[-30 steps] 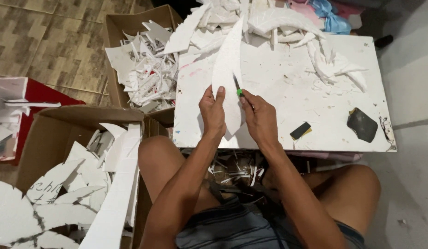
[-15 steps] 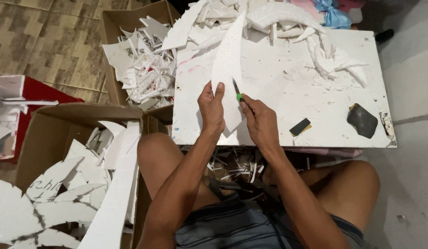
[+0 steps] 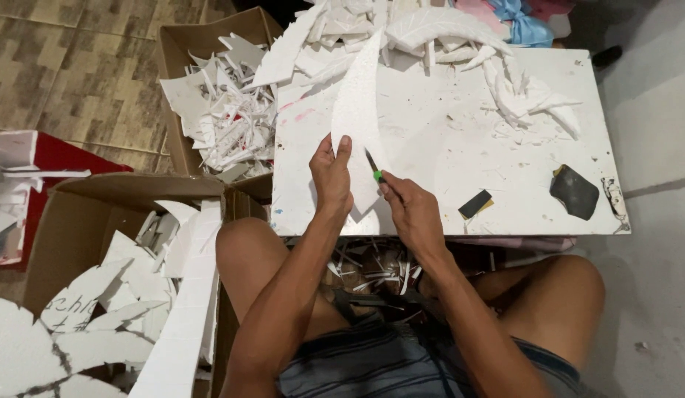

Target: The person sits on the floor and uses a green utility knife to cut a white foam sheet into a curved shape. They repeatedly adjust the foam and make precise cuts along its edge, with cut pieces accumulating on the table and in nearby boxes.

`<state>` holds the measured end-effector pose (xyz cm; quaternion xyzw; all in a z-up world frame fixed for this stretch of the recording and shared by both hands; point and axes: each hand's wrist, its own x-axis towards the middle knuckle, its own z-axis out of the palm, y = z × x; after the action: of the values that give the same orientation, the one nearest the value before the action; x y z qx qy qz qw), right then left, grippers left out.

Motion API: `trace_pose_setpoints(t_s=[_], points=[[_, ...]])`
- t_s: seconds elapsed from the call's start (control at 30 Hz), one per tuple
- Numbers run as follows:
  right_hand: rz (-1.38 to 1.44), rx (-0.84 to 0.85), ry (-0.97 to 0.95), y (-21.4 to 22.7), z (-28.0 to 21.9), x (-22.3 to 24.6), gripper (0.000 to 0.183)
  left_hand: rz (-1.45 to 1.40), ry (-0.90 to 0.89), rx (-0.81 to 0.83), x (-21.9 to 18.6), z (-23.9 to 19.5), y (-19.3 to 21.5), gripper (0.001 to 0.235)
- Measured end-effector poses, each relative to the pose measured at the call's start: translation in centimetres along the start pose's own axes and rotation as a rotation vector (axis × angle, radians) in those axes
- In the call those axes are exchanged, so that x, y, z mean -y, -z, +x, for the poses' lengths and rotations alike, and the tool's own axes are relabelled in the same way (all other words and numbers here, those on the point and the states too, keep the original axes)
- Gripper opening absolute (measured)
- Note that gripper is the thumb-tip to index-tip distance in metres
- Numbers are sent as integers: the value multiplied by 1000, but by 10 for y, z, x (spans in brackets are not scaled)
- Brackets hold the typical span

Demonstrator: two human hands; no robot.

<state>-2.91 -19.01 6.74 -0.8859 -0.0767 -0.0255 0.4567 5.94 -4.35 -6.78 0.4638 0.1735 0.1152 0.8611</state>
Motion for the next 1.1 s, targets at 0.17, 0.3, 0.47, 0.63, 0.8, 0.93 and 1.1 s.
trace_pose_setpoints(t_s=[0.17,0.3,0.47,0.63,0.8,0.93,1.1], points=[[-52,31,-23,2,-5,-4,31,-20,4,4,-7,2,0,39],[-45,40,-49,5,-11,-2,31,8,19,6,3,8,6,39],[-105,73,-35,8,-20,-1,31,32,5,0,-7,8,4,38],[-114,75,-22,8,-29,-12,30,35,0,-1,-2,10,7,38],[-82,74,-11,11,-35,-11,31,34,-4,7,-8,8,3,37],[-83,78,-18,9,-42,-18,30,70,-5,-18,-20,6,3,38],[-36,66,-44,5,-49,-23,30,67,-12,-30,-23,6,1,38]])
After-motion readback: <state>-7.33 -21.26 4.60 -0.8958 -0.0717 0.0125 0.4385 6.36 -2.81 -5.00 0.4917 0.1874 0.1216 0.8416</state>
